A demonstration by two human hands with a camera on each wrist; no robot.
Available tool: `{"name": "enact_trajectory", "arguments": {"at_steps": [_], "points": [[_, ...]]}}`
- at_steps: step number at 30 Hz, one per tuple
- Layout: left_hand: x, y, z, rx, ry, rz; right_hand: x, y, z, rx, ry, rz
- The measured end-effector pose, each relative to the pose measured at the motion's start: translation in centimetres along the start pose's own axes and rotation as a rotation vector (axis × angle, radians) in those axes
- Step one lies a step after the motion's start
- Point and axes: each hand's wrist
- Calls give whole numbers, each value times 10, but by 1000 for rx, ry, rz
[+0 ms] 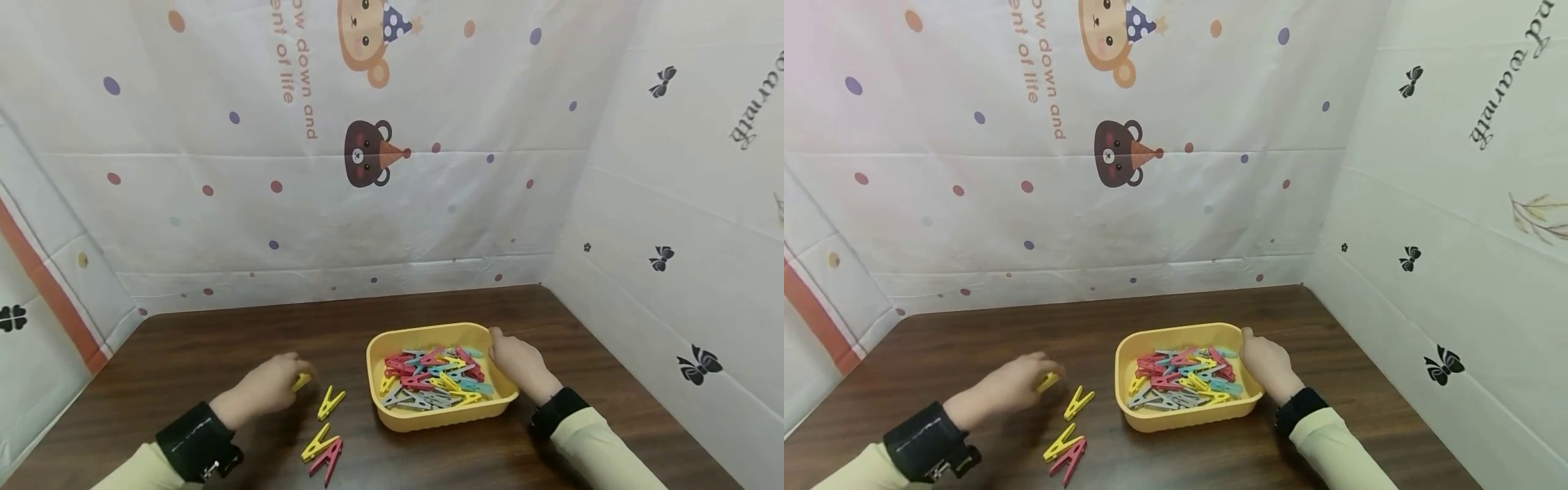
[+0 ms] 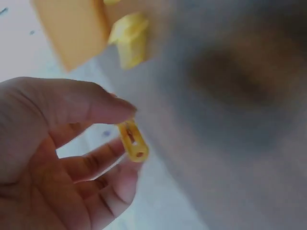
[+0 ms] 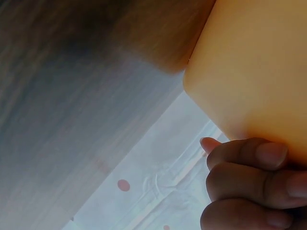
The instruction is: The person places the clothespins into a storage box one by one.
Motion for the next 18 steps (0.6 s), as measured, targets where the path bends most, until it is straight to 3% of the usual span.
{"name": "enact_trajectory", "arguments": {"at_steps": [4,9,14,18], "points": [[20,-30,13,110,77,31,2,0,0,0,-2,-12],[66,-55,37,211,199,64,3,-1,0,-3,12,-21],[115,-55,61,155,266,75,0,-1,0,-9,19,-19],[141,-51,82,83,340,72,-3,0,0,-13,23,-18]]}}
Point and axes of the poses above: each hand's wrist, its own z-axis towards the middle knuckle, its own y-axis out of the palm, x = y × z, and after that the axes turned 8 degrees about -y, right-handed
